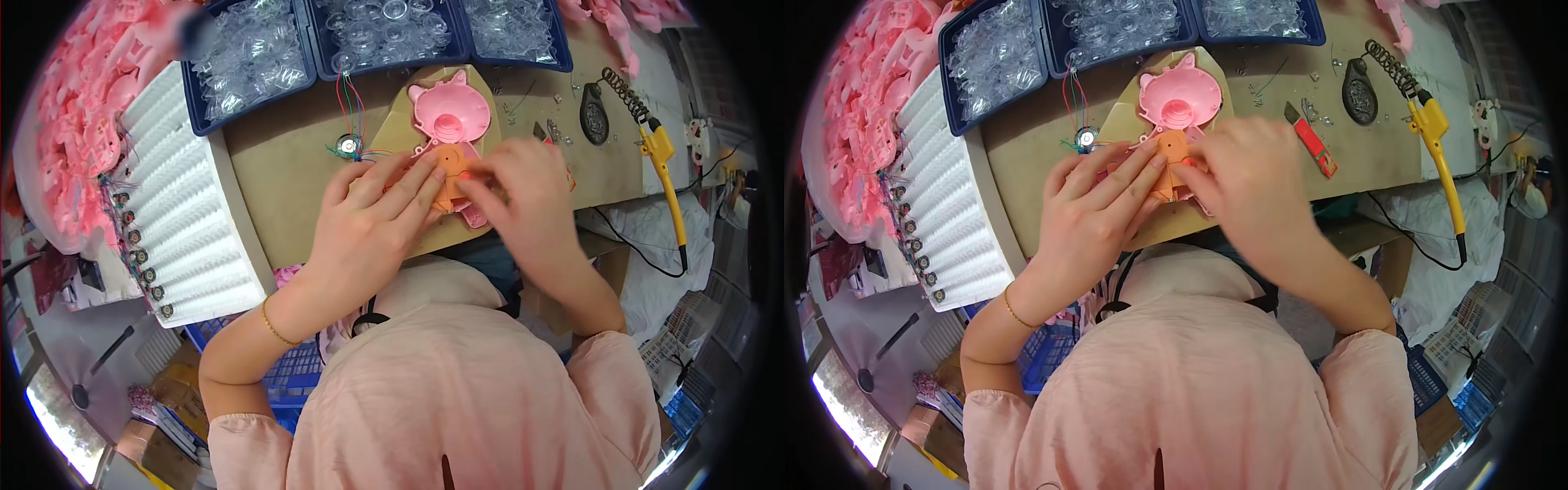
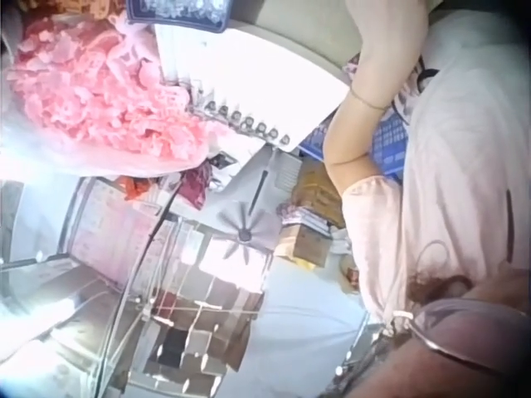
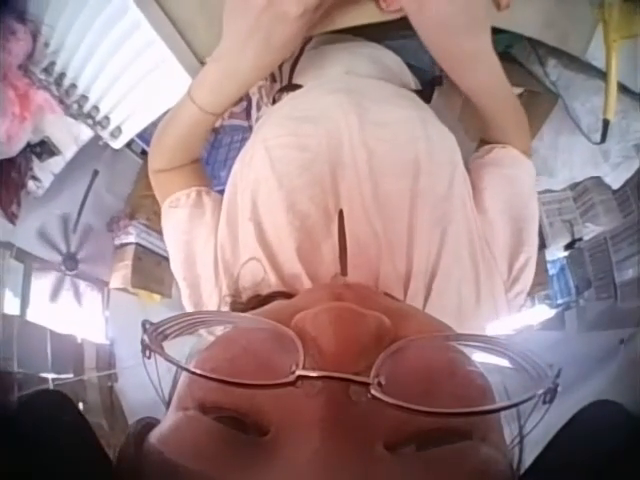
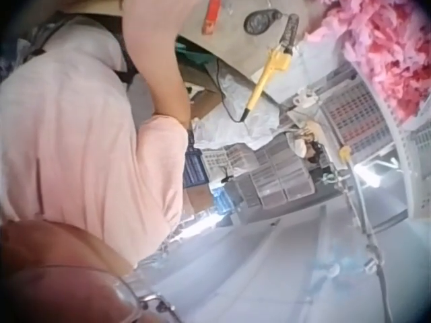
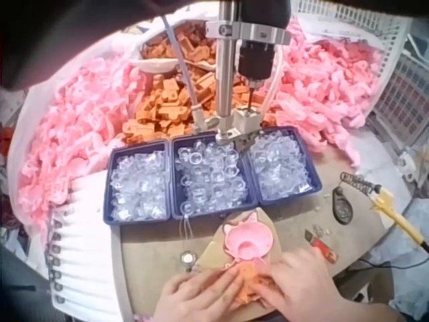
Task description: Assembling pink toy unicorns by soldering internal electronic components and fastening the plastic shell parts.
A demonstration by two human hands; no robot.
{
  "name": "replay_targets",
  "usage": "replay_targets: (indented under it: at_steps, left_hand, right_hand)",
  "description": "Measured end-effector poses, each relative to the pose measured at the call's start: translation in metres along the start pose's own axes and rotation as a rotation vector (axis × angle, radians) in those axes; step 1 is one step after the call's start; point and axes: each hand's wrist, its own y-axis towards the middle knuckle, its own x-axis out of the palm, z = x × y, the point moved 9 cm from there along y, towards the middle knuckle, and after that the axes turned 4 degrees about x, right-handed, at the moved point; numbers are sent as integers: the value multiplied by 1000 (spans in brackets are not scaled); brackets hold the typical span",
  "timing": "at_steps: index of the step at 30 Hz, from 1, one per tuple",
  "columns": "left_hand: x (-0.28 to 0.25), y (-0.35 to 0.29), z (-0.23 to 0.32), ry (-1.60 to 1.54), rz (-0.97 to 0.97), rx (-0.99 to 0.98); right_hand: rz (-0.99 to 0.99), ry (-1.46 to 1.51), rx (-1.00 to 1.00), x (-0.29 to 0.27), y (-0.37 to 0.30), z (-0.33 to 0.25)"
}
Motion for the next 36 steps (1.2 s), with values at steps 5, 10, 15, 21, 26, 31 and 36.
replay_targets:
  at_steps: [5, 10, 15, 21, 26, 31, 36]
  left_hand:
    - [-1, 0, 3, 13, -22, 17]
    - [-3, -3, 2, 9, 21, -3]
    - [-24, -29, -32, -149, 165, -297]
    - [-3, -35, -78, -476, 170, -780]
    - [7, -14, -75, -752, 150, -685]
    - [22, -6, -71, -890, -4, -716]
    - [31, -10, -80, -1066, 86, -718]
  right_hand:
    - [-165, 9, -223, 2, 3, -7]
    - [-260, 134, -235, 6, 13, 3]
    - [-367, 368, -62, 7, 13, 18]
    - [-429, 676, 272, 32, 41, 22]
    - [-772, 1061, 318, 62, 66, -10]
    - [-498, 900, -88, 22, 80, -31]
    - [-356, 470, -197, 7, 84, -4]
